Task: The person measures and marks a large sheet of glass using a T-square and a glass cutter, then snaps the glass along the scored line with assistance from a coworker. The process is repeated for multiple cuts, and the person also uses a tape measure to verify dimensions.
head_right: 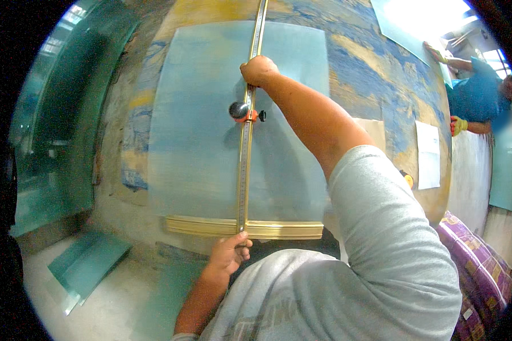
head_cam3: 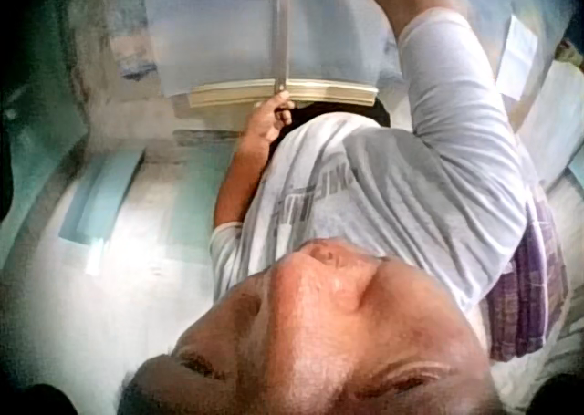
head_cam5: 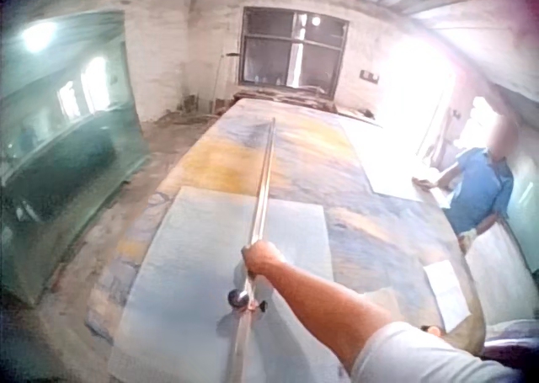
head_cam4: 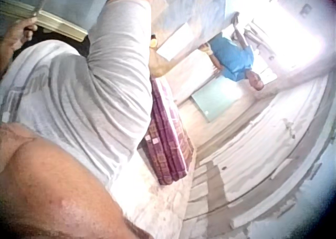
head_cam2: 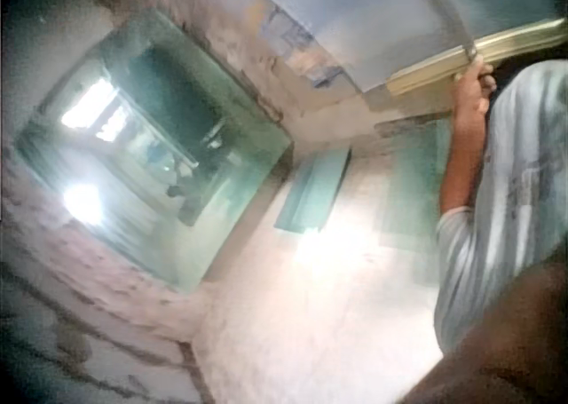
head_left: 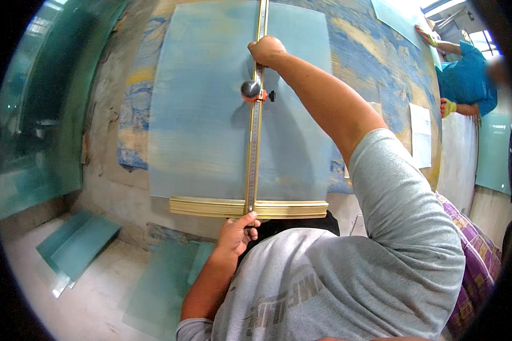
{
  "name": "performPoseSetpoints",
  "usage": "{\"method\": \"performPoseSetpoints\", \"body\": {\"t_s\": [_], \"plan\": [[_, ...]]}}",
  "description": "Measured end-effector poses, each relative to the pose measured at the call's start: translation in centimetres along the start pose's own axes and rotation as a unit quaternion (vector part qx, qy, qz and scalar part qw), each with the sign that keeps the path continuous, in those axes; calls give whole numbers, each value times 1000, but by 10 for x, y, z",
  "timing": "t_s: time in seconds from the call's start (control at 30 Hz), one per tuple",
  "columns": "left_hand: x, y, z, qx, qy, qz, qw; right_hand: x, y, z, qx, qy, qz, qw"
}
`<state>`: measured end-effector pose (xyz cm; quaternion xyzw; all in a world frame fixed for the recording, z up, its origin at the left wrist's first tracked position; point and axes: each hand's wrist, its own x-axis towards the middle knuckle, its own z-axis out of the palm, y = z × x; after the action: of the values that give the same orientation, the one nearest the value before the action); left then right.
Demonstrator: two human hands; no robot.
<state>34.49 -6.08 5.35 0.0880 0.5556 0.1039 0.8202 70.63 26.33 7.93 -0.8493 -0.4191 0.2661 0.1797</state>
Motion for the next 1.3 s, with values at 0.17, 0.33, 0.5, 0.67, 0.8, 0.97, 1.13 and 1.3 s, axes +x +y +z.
{"method": "performPoseSetpoints", "body": {"t_s": [0.17,0.33,0.5,0.67,0.8,0.97,1.13,1.3], "plan": [[0,-70,83,5,-24,-18,1000,-5,91,-57,-59,38,-8,997],[26,-122,145,30,-50,-50,997,1,186,-99,-128,41,-63,989],[40,-167,196,43,-62,-67,995,-13,257,-137,-85,80,10,993],[36,-190,201,56,-128,-95,986,-48,258,-174,23,95,2,995],[21,-186,185,76,-159,-117,977,-66,249,-196,61,162,-51,984],[-3,-174,179,46,-205,-62,976,-116,191,-247,99,185,-111,971],[-7,-174,163,60,-221,-86,970,-153,165,-260,105,235,-155,954],[-2,-178,151,48,-223,-43,973,-201,153,-228,411,69,-145,897]]}}
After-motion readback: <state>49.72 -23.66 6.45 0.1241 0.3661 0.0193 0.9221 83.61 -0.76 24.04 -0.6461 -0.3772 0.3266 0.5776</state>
